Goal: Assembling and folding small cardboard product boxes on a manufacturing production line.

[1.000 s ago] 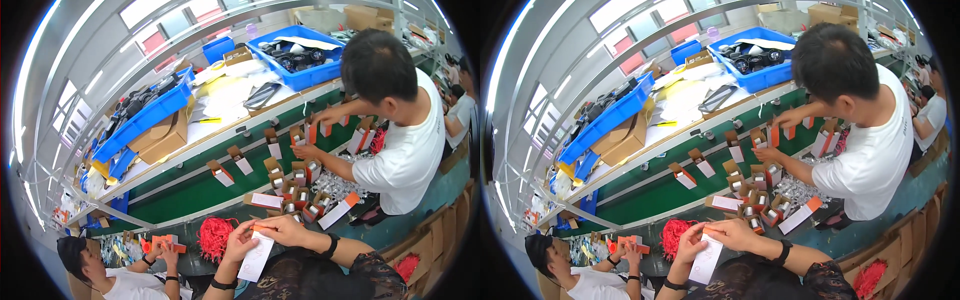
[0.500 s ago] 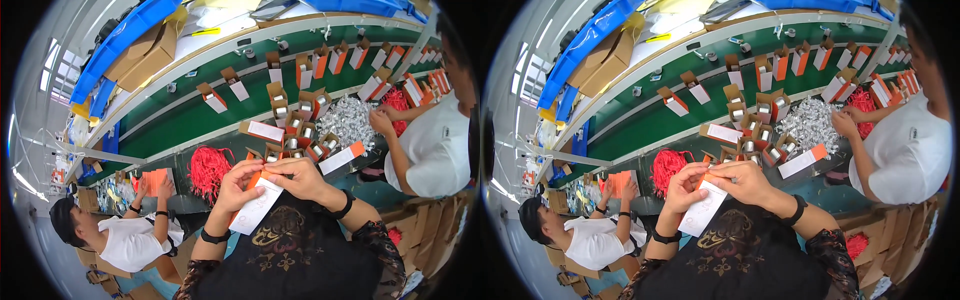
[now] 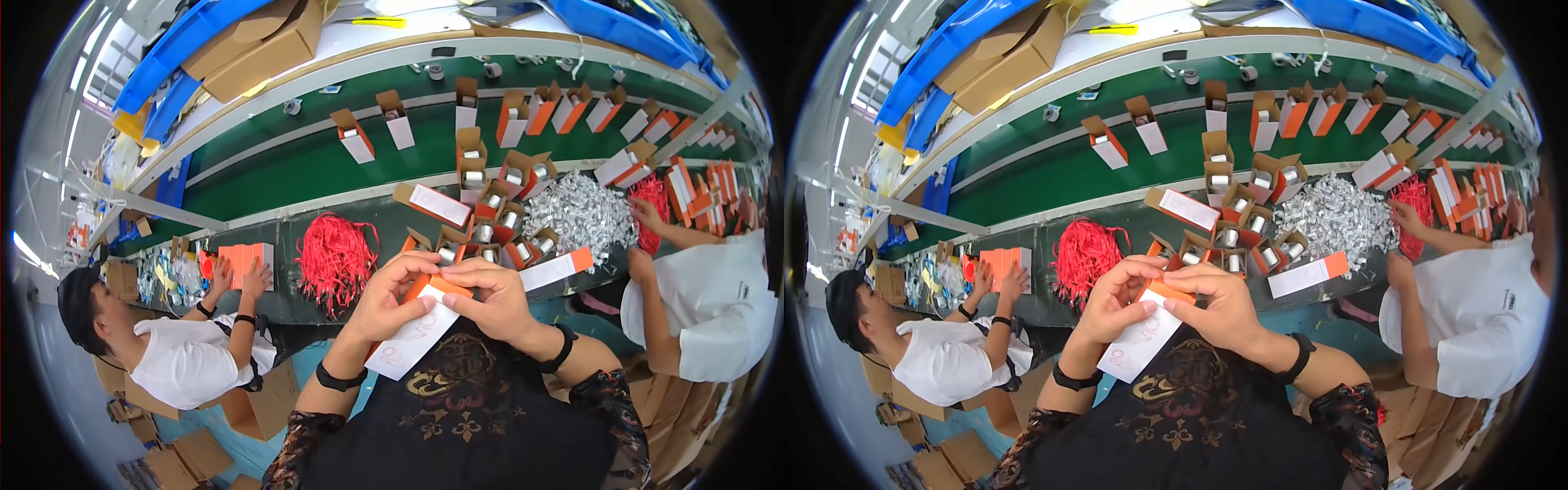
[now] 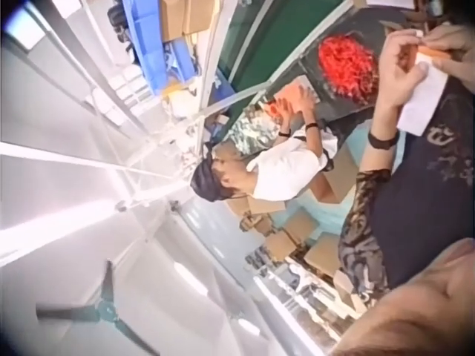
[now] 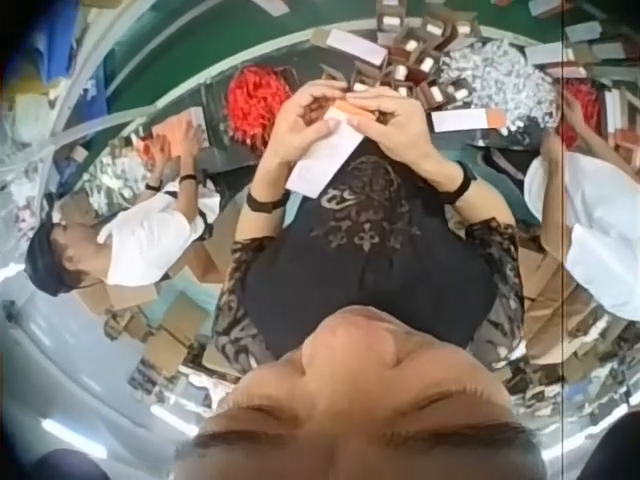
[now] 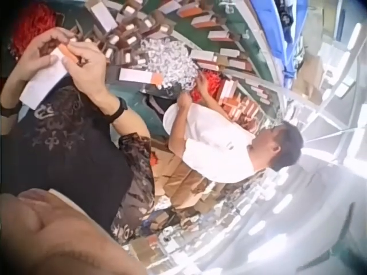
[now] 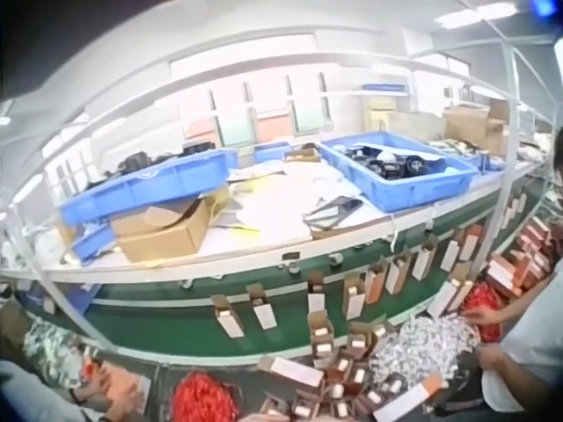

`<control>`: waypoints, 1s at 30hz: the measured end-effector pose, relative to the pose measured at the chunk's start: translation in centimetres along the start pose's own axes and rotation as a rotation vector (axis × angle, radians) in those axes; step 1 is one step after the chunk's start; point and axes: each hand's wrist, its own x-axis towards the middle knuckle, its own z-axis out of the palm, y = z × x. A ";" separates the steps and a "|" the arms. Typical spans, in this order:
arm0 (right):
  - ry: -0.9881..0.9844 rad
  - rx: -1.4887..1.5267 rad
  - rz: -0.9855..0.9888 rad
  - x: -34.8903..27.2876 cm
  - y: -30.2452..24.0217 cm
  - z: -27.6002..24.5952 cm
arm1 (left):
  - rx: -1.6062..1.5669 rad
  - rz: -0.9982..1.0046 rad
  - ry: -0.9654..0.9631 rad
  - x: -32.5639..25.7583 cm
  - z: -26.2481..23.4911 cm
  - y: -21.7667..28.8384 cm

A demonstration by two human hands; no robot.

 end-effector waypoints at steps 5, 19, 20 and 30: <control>0.063 0.223 0.048 0.5 -0.1 1.5 | -0.115 0.015 -0.011 -0.2 -1.0 -0.2; -0.003 0.022 0.165 0.8 0.6 2.9 | 0.013 0.016 0.067 -1.1 -2.0 -1.3; 0.005 -0.006 0.141 0.6 0.7 3.1 | 0.008 0.003 0.040 -1.1 -2.1 -1.4; -0.125 0.107 0.228 3.0 -1.3 2.0 | -0.281 -0.108 0.100 -2.2 -1.9 0.9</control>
